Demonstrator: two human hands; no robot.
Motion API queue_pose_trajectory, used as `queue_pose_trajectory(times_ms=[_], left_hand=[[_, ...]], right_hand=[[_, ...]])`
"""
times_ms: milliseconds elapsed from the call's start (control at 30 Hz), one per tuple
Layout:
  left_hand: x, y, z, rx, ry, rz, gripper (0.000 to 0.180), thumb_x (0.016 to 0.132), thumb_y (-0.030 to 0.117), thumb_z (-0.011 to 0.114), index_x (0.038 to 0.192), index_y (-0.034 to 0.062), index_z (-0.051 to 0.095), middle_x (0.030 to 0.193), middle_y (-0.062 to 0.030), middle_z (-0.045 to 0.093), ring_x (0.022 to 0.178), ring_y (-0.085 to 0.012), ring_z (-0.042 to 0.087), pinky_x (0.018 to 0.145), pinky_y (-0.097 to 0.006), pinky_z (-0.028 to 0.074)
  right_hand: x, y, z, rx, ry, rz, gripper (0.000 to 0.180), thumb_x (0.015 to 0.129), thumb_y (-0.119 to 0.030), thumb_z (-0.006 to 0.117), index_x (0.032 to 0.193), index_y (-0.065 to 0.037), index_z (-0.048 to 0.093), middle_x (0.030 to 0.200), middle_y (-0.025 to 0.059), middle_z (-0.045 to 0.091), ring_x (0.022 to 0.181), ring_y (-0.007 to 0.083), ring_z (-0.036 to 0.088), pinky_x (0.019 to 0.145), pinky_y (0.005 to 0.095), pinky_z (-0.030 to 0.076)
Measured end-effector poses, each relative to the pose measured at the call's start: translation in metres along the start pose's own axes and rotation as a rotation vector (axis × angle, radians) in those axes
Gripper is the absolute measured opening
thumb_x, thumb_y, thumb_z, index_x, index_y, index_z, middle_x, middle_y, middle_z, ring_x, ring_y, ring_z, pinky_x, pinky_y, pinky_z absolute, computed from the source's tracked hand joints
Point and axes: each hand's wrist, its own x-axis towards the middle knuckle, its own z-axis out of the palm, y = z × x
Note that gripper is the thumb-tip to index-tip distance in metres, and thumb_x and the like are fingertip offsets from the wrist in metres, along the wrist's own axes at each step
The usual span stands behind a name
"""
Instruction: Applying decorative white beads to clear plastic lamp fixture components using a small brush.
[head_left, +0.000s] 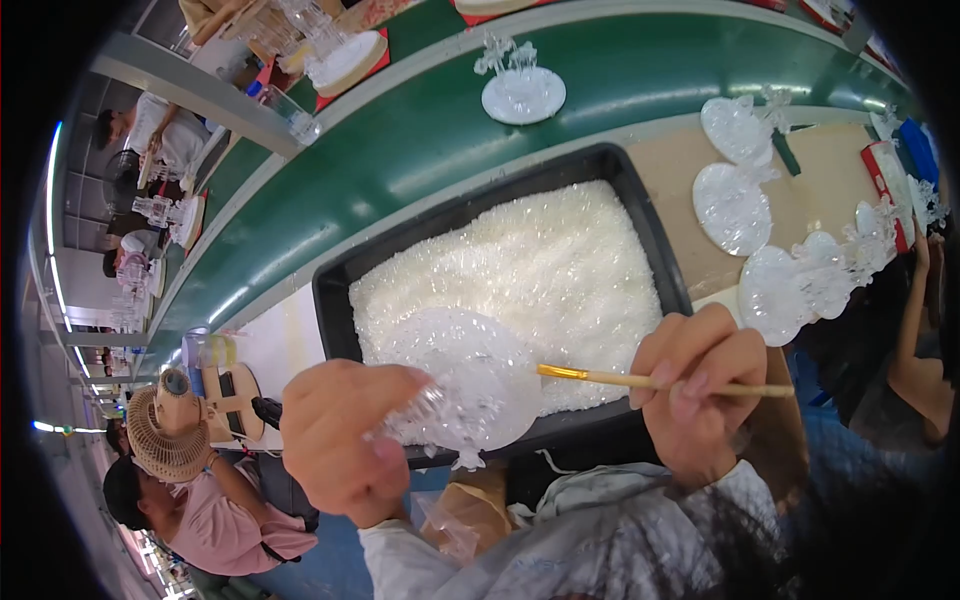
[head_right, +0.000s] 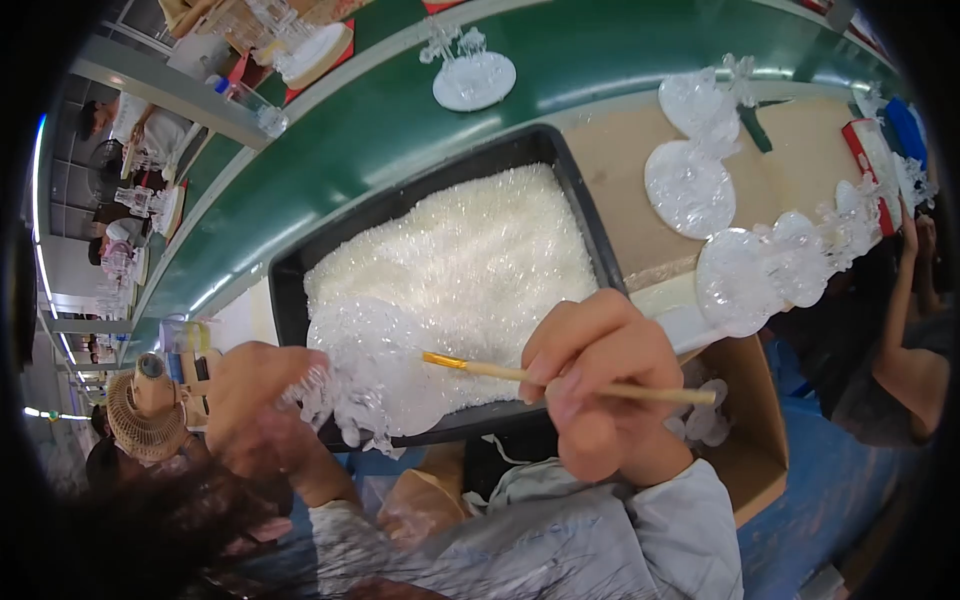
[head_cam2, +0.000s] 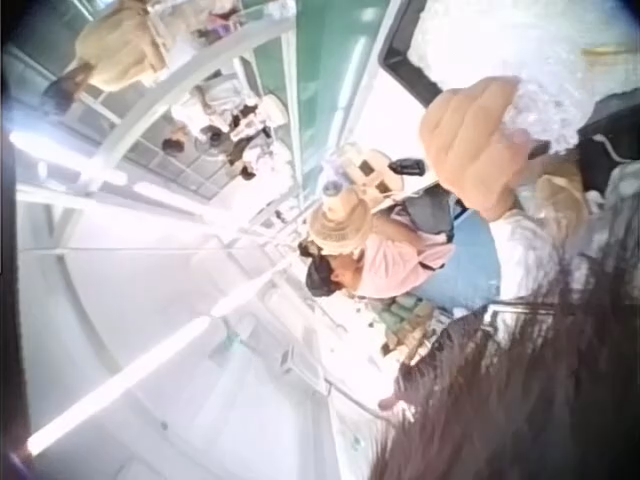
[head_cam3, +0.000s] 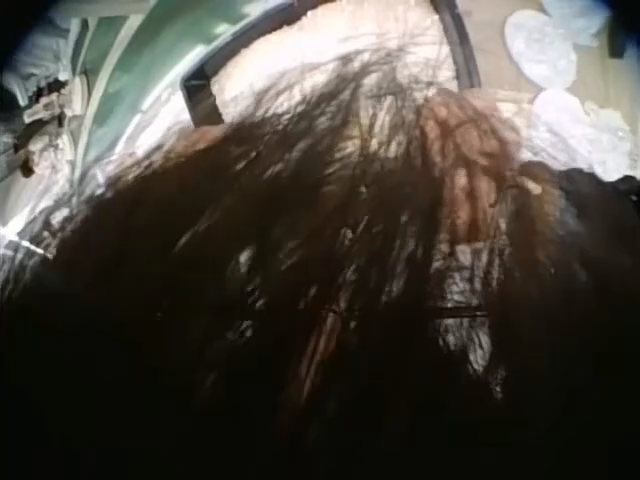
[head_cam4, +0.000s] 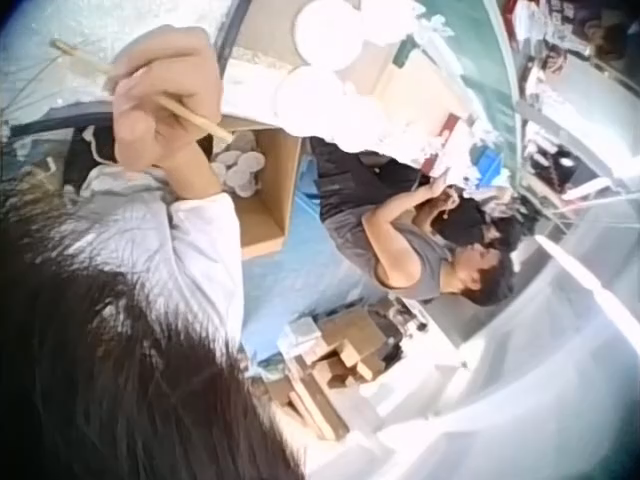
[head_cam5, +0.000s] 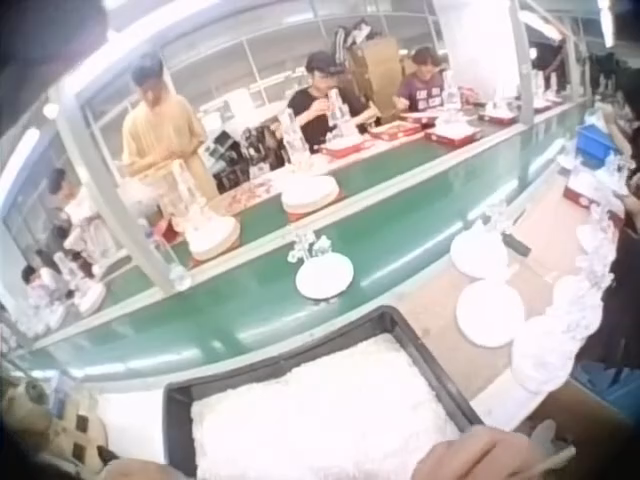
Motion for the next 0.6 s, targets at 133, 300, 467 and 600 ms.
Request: queue_pose_trajectory(times_ms=[133, 300, 467, 600], left_hand=[[0.004, -0.035, 0.003, -0.019, 0.354, -0.268, 0.008, 0.1, 0.011, 0.046, 0.1, 0.0039, 0.051, 0.084, -0.0192, 0.067, 0.075, -0.0255, 0.067, 0.067, -0.034, 0.052], [0.087, -0.137, 0.003, 0.39, 0.307, -0.44, 0.014, 0.1, 0.012, 0.045, 0.107, 0.0035, 0.053, 0.081, -0.0184, 0.067, 0.076, -0.0295, 0.07, 0.067, -0.039, 0.052], [0.048, -0.292, 0.028, 0.482, 0.171, -0.652, 0.018, 0.094, 0.009, 0.046, 0.11, 0.0052, 0.051, 0.081, -0.0252, 0.067, 0.083, -0.0441, 0.066, 0.071, -0.053, 0.049], [-0.005, -0.337, 0.06, 0.579, 0.151, -0.852, 0.027, 0.091, 0.013, 0.049, 0.116, 0.0062, 0.05, 0.089, -0.0287, 0.066, 0.088, -0.0477, 0.064, 0.077, -0.056, 0.049]], right_hand=[[0.027, -0.02, -0.016, -0.182, 0.008, 0.107, 0.008, 0.09, -0.009, 0.054, 0.093, -0.002, 0.051, 0.088, 0.0135, 0.055, 0.061, 0.0146, 0.053, 0.054, 0.0267, 0.047], [0.124, -0.035, -0.035, -0.464, -0.197, 0.232, 0.011, 0.091, -0.011, 0.053, 0.095, 0.0, 0.056, 0.074, 0.0073, 0.052, 0.056, 0.0119, 0.049, 0.048, 0.0223, 0.04], [0.229, 0.048, -0.039, -0.894, -0.301, 0.469, 0.022, 0.09, -0.02, 0.051, 0.089, -0.003, 0.065, 0.066, 0.001, 0.053, 0.054, 0.0108, 0.052, 0.05, 0.028, 0.043], [0.282, 0.144, -0.063, -1.248, -0.443, 0.582, 0.029, 0.087, -0.025, 0.052, 0.089, -0.001, 0.067, 0.073, 0.0143, 0.066, 0.064, 0.0224, 0.065, 0.06, 0.0371, 0.052]])
